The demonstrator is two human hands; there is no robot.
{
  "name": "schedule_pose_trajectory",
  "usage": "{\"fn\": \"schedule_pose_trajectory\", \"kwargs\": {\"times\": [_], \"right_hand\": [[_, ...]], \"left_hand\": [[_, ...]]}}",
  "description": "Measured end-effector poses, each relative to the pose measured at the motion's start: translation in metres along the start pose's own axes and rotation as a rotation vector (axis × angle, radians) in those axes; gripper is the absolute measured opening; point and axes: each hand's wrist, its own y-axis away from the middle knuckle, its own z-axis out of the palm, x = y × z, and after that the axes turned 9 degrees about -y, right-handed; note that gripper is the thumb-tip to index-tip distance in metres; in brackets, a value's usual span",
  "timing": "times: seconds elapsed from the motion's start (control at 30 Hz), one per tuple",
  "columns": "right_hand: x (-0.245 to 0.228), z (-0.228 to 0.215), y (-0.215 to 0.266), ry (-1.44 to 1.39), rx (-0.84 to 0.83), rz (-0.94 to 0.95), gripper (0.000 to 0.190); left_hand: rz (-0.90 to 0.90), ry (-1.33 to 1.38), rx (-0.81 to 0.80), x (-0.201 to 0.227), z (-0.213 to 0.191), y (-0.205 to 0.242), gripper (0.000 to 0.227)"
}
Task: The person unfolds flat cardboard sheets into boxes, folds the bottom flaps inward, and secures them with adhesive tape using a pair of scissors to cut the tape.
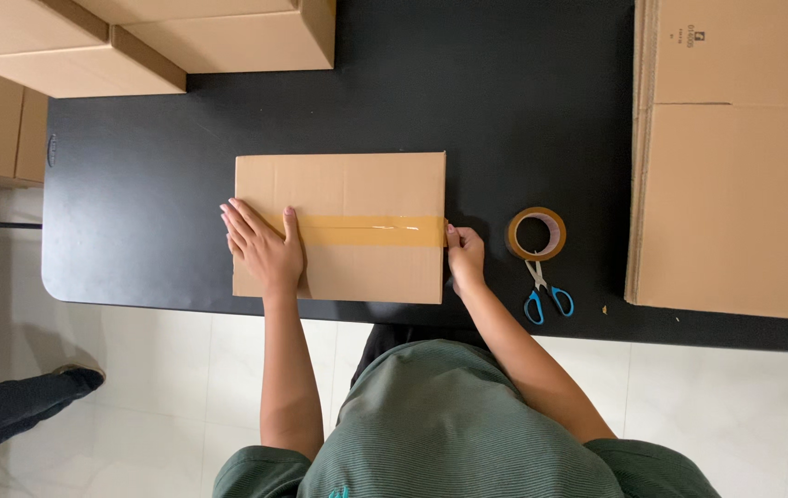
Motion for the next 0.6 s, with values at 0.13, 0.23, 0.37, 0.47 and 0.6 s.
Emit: {"fn": "schedule_pose_trajectory", "kwargs": {"times": [0.13,0.23,0.37,0.47,0.6], "right_hand": [[0.012,-0.003,-0.001,0.06,0.003,0.035,0.024],[0.069,-0.019,-0.027,0.159,0.035,0.074,0.032],[0.035,-0.023,-0.007,0.038,0.041,0.079,0.04],[-0.025,-0.016,0.024,0.076,0.066,-0.235,0.028],[-0.137,0.02,0.107,0.276,-0.105,-0.277,0.061]], "left_hand": [[0.002,0.026,0.003,-0.008,-0.001,-0.005,0.085],[-0.01,0.117,-0.072,-0.019,-0.011,-0.014,0.096],[-0.084,0.334,-0.325,-0.045,0.0,-0.035,0.085],[-0.139,0.434,-0.447,-0.047,-0.009,-0.034,0.064],[-0.14,0.556,-0.536,-0.05,-0.016,-0.039,0.053]]}}
